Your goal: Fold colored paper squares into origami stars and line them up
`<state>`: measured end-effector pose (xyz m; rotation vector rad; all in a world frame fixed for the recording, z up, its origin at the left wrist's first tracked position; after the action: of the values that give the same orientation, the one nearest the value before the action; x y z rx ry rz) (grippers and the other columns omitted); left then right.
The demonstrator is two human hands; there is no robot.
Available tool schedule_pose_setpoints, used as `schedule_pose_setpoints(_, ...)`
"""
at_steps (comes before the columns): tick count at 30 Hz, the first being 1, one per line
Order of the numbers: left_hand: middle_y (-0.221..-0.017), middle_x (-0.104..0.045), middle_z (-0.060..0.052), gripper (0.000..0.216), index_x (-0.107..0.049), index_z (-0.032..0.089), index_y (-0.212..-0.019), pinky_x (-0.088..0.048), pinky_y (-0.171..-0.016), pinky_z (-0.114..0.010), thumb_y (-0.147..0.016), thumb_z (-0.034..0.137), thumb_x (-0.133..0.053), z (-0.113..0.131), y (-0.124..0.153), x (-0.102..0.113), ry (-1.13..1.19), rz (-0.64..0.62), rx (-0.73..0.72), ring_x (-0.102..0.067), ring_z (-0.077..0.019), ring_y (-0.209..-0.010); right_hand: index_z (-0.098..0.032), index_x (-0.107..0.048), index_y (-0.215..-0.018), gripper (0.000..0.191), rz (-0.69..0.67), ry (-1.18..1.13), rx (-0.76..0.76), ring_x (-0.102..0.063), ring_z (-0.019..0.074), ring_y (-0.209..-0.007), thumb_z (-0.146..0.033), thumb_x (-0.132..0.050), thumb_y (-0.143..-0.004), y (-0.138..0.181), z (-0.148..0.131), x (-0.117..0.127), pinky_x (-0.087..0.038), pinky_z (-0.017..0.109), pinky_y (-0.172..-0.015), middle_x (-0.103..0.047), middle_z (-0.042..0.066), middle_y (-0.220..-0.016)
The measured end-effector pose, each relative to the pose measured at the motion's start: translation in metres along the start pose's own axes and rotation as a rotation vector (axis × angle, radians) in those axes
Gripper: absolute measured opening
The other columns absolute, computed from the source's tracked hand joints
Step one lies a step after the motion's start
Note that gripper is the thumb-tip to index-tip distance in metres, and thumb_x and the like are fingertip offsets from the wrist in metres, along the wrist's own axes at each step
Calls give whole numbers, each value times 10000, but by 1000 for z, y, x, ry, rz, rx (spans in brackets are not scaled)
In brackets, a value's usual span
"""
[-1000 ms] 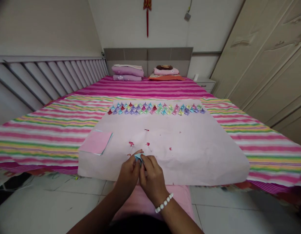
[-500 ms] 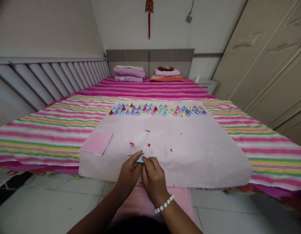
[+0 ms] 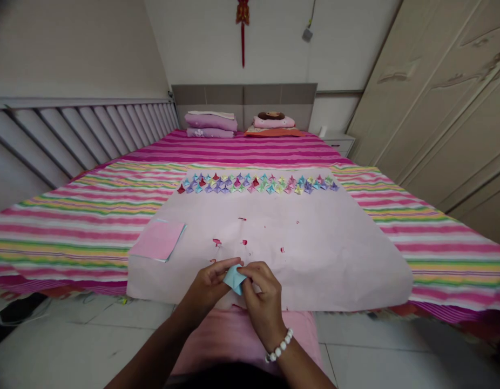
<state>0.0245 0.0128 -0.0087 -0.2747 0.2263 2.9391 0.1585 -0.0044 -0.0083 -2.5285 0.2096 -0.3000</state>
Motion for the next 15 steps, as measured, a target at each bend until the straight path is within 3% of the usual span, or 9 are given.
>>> schedule_pose_setpoints(3,-1047,-716,-97,569,-651,149,-1120,-473,-881,-346,-561,58,-692,0,3,5,73,-96,88,-615,-267,-1051,-238,-718,-836,276,-15,-43,-35,-617,182,-769,-64,-511,-779,-1,3,2,-504,303,-646,-643,46,-815)
schedule_pose_setpoints(5,-1073,-704,-110,477,-663,142,-1105,-465,-886,-346,-630,144,-706,0,4,7,130,-118,115,-608,-261,-1057,-238,-721,-833,278,-35,-64,-45,-621,184,-776,-68,-510,-775,-2,4,2,-502,304,-650,-649,47,-821)
schedule_pose_setpoints(8,-1009,-722,-108,313,-717,137,-971,-482,-839,-333,-696,286,-709,-2,1,10,139,-8,85,-644,-229,-946,-241,-725,-832,280,-75,-98,-43,-621,183,-776,-75,-504,-781,-3,5,1,-500,304,-658,-653,47,-818)
schedule_pose_setpoints(11,-860,-747,-85,260,-733,136,-819,-501,-752,-307,-608,280,-781,-7,-2,11,112,115,52,-663,-201,-811,-239,-728,-820,261,-107,-144,-70,-619,185,-784,-97,-512,-791,-2,7,0,-496,306,-674,-652,46,-814)
schedule_pose_setpoints(15,-805,-753,-73,272,-713,136,-812,-511,-724,-307,-584,261,-792,-9,-5,9,171,185,36,-676,-189,-746,-219,-684,-1016,227,-95,-264,-344,-623,200,-831,-225,-559,-827,1,17,0,-500,322,-719,-678,62,-911)
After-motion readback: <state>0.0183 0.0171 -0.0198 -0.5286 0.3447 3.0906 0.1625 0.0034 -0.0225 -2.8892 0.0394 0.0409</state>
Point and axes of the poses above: each hand's wrist, its own y-axis away from the middle knuckle, its own x-axis out of the back of the hand, z = x × y, the point moved 3 cm from there along -y, towards the middle knuckle
